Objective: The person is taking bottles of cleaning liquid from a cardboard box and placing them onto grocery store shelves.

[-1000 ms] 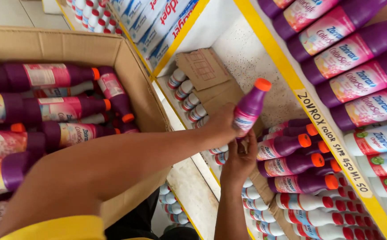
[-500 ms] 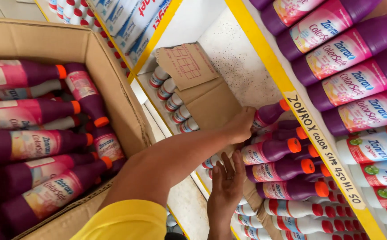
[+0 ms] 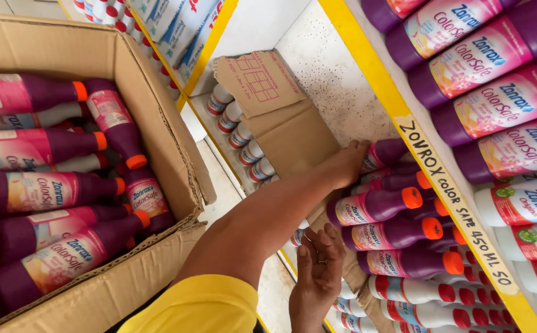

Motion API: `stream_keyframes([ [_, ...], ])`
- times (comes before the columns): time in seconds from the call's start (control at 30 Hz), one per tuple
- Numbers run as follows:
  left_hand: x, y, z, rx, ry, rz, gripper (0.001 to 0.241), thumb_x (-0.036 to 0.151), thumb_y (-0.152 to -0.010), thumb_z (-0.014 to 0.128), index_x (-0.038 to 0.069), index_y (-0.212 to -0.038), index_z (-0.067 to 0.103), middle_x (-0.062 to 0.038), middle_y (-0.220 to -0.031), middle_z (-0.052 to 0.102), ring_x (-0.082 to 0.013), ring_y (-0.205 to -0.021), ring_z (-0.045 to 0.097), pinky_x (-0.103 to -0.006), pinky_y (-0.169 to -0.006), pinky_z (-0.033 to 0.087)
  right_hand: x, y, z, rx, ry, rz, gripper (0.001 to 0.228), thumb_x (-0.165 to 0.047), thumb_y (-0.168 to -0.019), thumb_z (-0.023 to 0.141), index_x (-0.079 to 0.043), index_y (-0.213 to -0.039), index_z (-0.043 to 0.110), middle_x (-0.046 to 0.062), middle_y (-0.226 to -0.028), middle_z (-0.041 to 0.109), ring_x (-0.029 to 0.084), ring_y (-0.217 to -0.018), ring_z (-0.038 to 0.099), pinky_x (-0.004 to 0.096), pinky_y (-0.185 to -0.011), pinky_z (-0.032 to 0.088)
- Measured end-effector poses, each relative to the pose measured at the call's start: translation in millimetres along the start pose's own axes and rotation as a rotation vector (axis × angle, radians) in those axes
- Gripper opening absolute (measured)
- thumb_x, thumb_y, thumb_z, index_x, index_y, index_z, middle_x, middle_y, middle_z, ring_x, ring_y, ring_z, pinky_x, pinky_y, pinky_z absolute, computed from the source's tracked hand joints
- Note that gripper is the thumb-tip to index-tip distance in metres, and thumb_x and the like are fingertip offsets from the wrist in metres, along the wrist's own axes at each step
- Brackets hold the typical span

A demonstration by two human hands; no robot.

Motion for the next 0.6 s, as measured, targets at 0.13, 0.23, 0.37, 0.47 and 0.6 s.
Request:
stream_keyframes([
  [0.13, -14.7, -9.6, 14.9, 0.056, -0.012, 0.016, 0.062, 0.014, -0.096, 0.057, 0.004, -0.153, 0.033, -0.028, -0.148, 0.046, -0.0469, -0.133, 0.052, -0.0486, -0.109, 0.046, -2.1, -0.5, -1.7, -0.020, 0.048, 0.009, 0.042, 0.012, -0.094, 0.060, 0.001, -0.134, 0.055, 0.014, -0.152, 0.049, 0.022, -0.119, 0.064, 0.035, -0.100, 0.056],
  [0.23, -33.3, -8.5, 17.1, 0.174, -0.090, 0.048, 0.073, 0.009, -0.091, 0.058, -0.001, -0.155, 0.025, -0.034, -0.144, 0.045, -0.0519, -0.129, 0.051, -0.0514, -0.107, 0.045, -0.7, 2.2, 3.2, -0.031, -0.007, 0.036, 0.046, 0.011, -0.094, 0.058, 0.001, -0.139, 0.050, 0.014, -0.153, 0.050, 0.022, -0.122, 0.063, 0.035, -0.103, 0.053],
  [0.37, 0.2, 43.9, -34.5, 0.162, -0.227, 0.077, 0.041, 0.005, -0.088, 0.058, 0.000, -0.129, 0.055, -0.031, -0.140, 0.053, -0.0503, -0.123, 0.058, -0.0520, -0.101, 0.050, -0.8, 5.3, 21.9, -0.076, -0.033, 0.134, 0.045, 0.009, -0.096, 0.057, 0.005, -0.140, 0.050, 0.015, -0.140, 0.060, 0.022, -0.123, 0.062, 0.035, -0.103, 0.052],
  [0.47, 33.1, 91.7, -77.6, 0.097, -0.292, 0.111, 0.025, 0.004, -0.081, 0.061, 0.003, -0.105, 0.069, -0.026, -0.134, 0.057, -0.0463, -0.117, 0.062, -0.0509, -0.094, 0.053, -2.2, 1.3, 44.8, -0.151, -0.087, 0.155, 0.040, 0.008, -0.098, 0.057, 0.006, -0.137, 0.052, 0.015, -0.133, 0.065, 0.022, -0.123, 0.064, 0.034, -0.105, 0.052],
  [0.6, 46.4, 150.5, -132.4, -0.010, -0.312, 0.179, 0.013, 0.013, -0.083, 0.065, 0.005, -0.093, 0.069, -0.018, -0.115, 0.063, -0.0404, -0.107, 0.066, -0.0516, -0.085, 0.054, -14.2, -9.3, 88.3, -0.292, -0.259, 0.124, 0.024, 0.006, -0.102, 0.060, 0.006, -0.127, 0.059, 0.012, -0.123, 0.068, 0.018, -0.116, 0.064, 0.031, -0.105, 0.052],
])
Point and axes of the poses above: each hand's wrist, its own y-axis away from the middle knuckle, its own z-axis out of the palm, x = y × z, the point moved 2 cm from there along -y, towards the middle knuckle
